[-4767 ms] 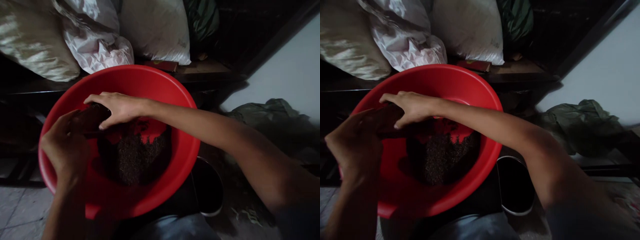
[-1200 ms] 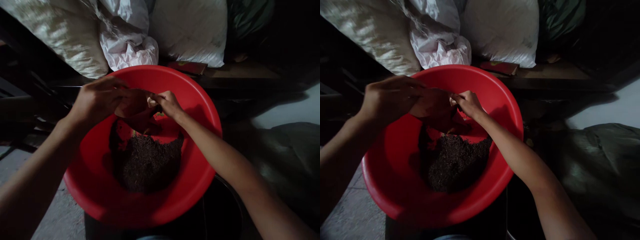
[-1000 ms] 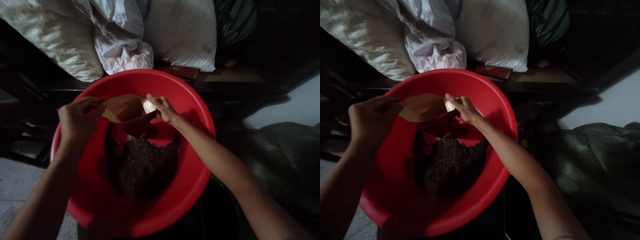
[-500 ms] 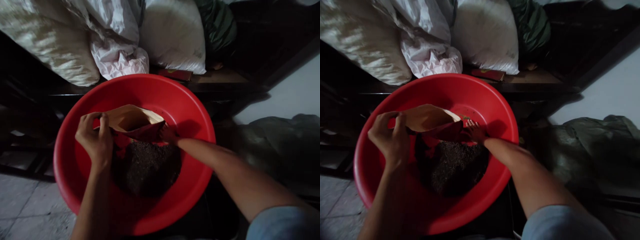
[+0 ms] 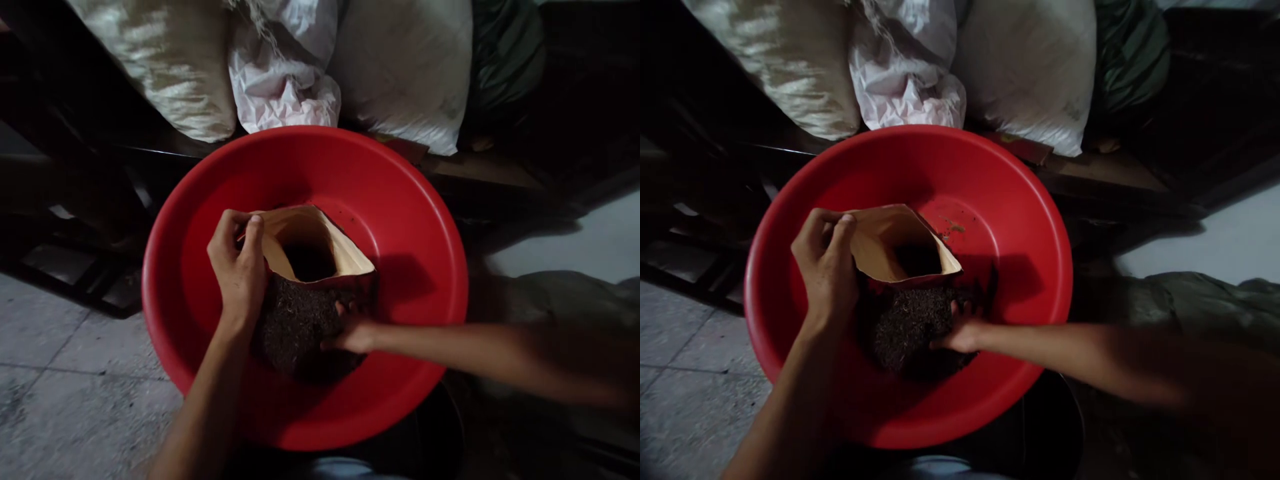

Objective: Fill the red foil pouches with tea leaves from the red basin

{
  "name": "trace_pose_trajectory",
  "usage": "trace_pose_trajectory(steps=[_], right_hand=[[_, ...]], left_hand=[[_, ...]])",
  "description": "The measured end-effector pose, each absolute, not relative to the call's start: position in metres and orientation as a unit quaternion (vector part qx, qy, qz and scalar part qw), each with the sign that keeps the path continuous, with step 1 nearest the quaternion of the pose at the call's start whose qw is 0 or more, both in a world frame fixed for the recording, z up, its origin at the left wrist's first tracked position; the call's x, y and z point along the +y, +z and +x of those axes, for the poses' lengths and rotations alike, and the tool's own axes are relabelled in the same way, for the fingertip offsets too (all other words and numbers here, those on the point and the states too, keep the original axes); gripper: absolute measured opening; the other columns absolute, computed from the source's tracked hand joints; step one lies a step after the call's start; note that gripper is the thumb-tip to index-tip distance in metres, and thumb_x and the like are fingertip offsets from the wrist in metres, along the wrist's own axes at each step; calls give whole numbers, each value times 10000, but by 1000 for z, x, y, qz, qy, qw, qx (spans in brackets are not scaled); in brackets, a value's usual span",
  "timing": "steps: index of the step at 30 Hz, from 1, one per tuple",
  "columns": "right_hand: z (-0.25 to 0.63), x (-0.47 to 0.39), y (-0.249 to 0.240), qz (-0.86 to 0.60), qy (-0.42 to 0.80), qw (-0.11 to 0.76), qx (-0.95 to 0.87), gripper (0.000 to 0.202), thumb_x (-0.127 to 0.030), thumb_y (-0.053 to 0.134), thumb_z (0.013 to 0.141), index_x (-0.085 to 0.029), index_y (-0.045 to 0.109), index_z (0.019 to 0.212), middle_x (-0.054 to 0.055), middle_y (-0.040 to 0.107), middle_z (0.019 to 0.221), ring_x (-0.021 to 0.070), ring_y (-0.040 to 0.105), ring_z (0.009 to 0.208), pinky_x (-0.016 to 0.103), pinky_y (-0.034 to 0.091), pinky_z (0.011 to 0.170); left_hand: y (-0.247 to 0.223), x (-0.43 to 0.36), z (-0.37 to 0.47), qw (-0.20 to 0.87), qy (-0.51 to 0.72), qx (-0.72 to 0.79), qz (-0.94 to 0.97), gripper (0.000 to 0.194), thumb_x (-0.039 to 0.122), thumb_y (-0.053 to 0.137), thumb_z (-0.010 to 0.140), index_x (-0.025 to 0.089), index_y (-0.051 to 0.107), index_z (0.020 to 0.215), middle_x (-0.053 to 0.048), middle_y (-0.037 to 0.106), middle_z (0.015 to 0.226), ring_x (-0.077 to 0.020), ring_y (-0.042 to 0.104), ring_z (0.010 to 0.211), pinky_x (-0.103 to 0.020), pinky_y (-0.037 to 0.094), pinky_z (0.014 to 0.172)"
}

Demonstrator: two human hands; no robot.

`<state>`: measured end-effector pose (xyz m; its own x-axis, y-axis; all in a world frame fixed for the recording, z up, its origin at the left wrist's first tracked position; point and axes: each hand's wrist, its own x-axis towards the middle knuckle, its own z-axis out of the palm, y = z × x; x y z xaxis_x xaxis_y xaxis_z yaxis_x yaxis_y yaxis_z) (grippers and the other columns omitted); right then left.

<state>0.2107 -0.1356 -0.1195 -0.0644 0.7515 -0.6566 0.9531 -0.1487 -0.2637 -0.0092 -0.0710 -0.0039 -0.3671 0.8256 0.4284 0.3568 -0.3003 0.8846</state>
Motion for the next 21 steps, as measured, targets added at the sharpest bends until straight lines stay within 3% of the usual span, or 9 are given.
trace_pose_trajectory(steps=[2, 6, 9, 11, 16, 19, 21], right_hand=[[197, -148, -122, 675, -368, 142, 624, 1179, -684, 823, 644, -180, 358, 1604, 274, 371, 1574, 524, 407, 1429, 546, 410, 1112], [195, -151, -128, 658, -396, 68, 636, 690, -389, 829, 718, -200, 594, 1338, 159, 597, 1327, 315, 654, 1144, 367, 498, 966], [204, -138, -123, 600, -449, 23, 662, 386, -185, 807, 664, -208, 691, 1032, 27, 700, 1006, 234, 677, 991, 291, 498, 859], [211, -128, -109, 583, -481, -33, 654, 344, -118, 786, 614, -209, 687, 931, -18, 686, 865, 188, 663, 863, 257, 492, 743], [233, -113, -33, 590, -568, -168, 549, 384, -257, 726, 629, -196, 667, 1004, -41, 594, 651, 98, 471, 455, 226, 341, 387], [254, -112, 24, 617, -566, -227, 497, 475, -330, 761, 605, -201, 620, 1040, -56, 562, 589, 70, 386, 373, 200, 278, 324], [267, -110, 58, 617, -551, -282, 487, 484, -339, 783, 593, -222, 594, 1024, -32, 604, 636, 69, 404, 380, 186, 257, 310]], left_hand=[[-4, -71, -6, 223, 610, 543, 532, 166, 332, 592, 958, 214, 590, 842, 17, 581, 748, -120, 525, 688, -230, 405, 600], [5, -74, -6, 248, 597, 535, 544, 164, 340, 630, 937, 211, 636, 835, 15, 609, 751, -123, 532, 681, -224, 411, 590], [16, -75, -9, 244, 575, 538, 565, 153, 318, 647, 921, 204, 674, 823, 17, 600, 709, -118, 510, 635, -226, 388, 554], [23, -72, -11, 249, 566, 526, 585, 135, 291, 651, 912, 198, 696, 825, 12, 626, 718, -120, 540, 647, -224, 404, 561], [35, -56, -12, 290, 562, 475, 611, 110, 233, 655, 884, 202, 760, 872, -17, 769, 941, -164, 697, 860, -239, 531, 729], [37, -50, -10, 278, 565, 472, 618, 136, 230, 654, 888, 201, 786, 896, -27, 790, 982, -173, 723, 904, -254, 544, 785], [37, -48, -7, 258, 561, 479, 624, 137, 228, 662, 888, 197, 793, 905, -30, 794, 975, -170, 728, 893, -257, 538, 787]])
